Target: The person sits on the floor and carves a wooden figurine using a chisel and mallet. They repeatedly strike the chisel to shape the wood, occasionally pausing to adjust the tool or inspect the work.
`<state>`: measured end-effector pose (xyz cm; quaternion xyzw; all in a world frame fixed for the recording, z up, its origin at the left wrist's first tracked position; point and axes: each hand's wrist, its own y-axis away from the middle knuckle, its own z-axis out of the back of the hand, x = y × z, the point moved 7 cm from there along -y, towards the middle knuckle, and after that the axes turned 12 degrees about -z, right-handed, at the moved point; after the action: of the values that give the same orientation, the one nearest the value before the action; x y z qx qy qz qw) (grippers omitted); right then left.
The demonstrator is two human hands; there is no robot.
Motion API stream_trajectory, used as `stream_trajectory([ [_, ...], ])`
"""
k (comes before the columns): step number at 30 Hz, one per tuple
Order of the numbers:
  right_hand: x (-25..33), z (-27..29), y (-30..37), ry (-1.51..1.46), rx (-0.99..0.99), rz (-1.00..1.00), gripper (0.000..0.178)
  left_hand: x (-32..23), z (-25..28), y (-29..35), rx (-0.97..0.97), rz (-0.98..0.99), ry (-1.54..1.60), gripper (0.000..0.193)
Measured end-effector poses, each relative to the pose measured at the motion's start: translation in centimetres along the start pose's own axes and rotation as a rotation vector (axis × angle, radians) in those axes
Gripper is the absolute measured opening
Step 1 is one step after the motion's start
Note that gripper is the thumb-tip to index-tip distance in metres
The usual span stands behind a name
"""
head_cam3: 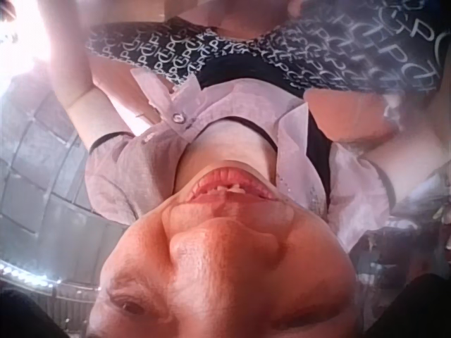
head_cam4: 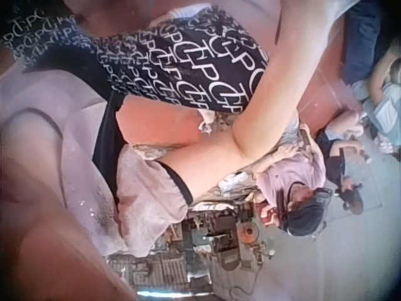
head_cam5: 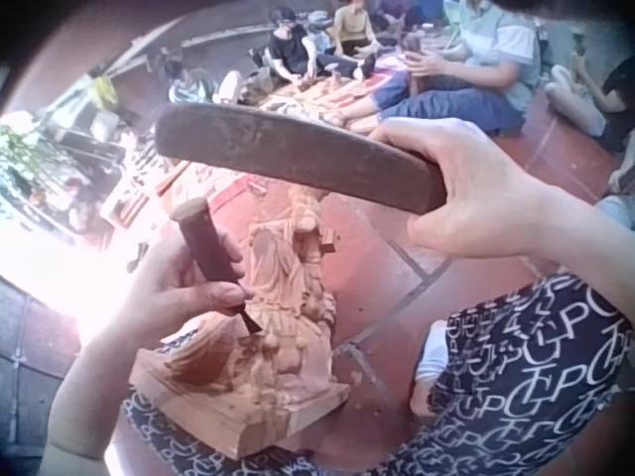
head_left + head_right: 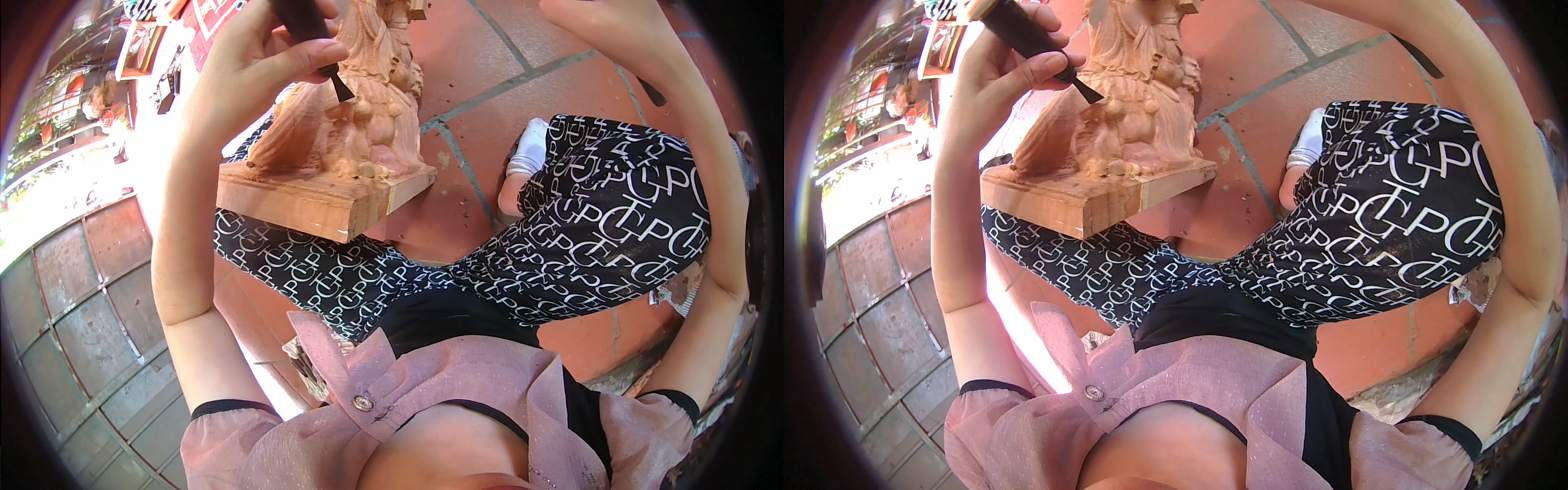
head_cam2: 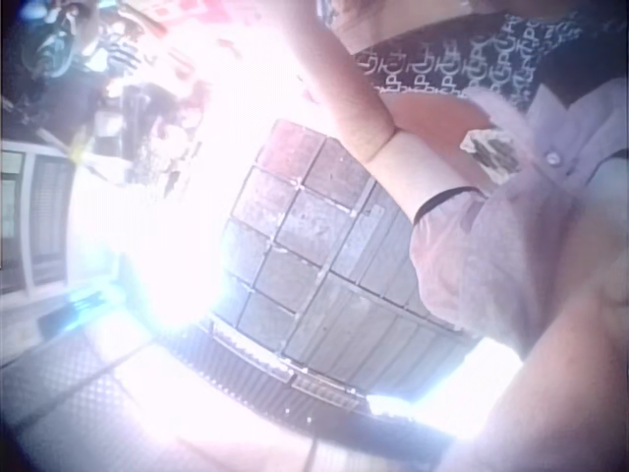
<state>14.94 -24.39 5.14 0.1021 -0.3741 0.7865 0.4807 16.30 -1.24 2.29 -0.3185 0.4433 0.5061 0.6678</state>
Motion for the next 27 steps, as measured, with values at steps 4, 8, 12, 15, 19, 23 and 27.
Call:
stream_trajectory([
  [4, -3.7, -0.2, 0.9, -0.123, 0.057, -0.144, 0.032, -0.3, -0.5, -0.4, 0.246, -0.074, -0.1, 0.04],
  [8, -7.3, 0.3, 1.4, -0.215, 0.183, -0.452, 0.033, 0.3, -1.1, -1.8, 0.329, -0.082, -0.087, 0.04],
  [12, -6.1, -0.7, 1.4, -0.124, 0.219, -0.438, 0.038, 0.5, -1.1, -1.1, 0.315, -0.016, -0.128, 0.042],
  [15, -5.7, 0.1, 2.3, -0.178, 0.137, -0.391, 0.045, -0.3, -1.7, -2.2, 0.366, -0.098, -0.182, 0.043],
  [19, -7.7, 0.2, 2.4, -0.369, 0.199, -0.446, 0.053, -1.2, -2.5, -2.7, 0.454, -0.152, -0.253, 0.044],
  [23, -6.4, -0.8, 2.2, -0.306, 0.196, -0.404, 0.055, 0.8, -1.3, -2.3, 0.414, 0.0, -0.21, 0.044],
  [27, -7.0, -1.1, 1.3, -0.383, 0.292, -0.467, 0.056, 0.8, -1.2, -2.3, 0.391, -0.022, -0.218, 0.047],
])
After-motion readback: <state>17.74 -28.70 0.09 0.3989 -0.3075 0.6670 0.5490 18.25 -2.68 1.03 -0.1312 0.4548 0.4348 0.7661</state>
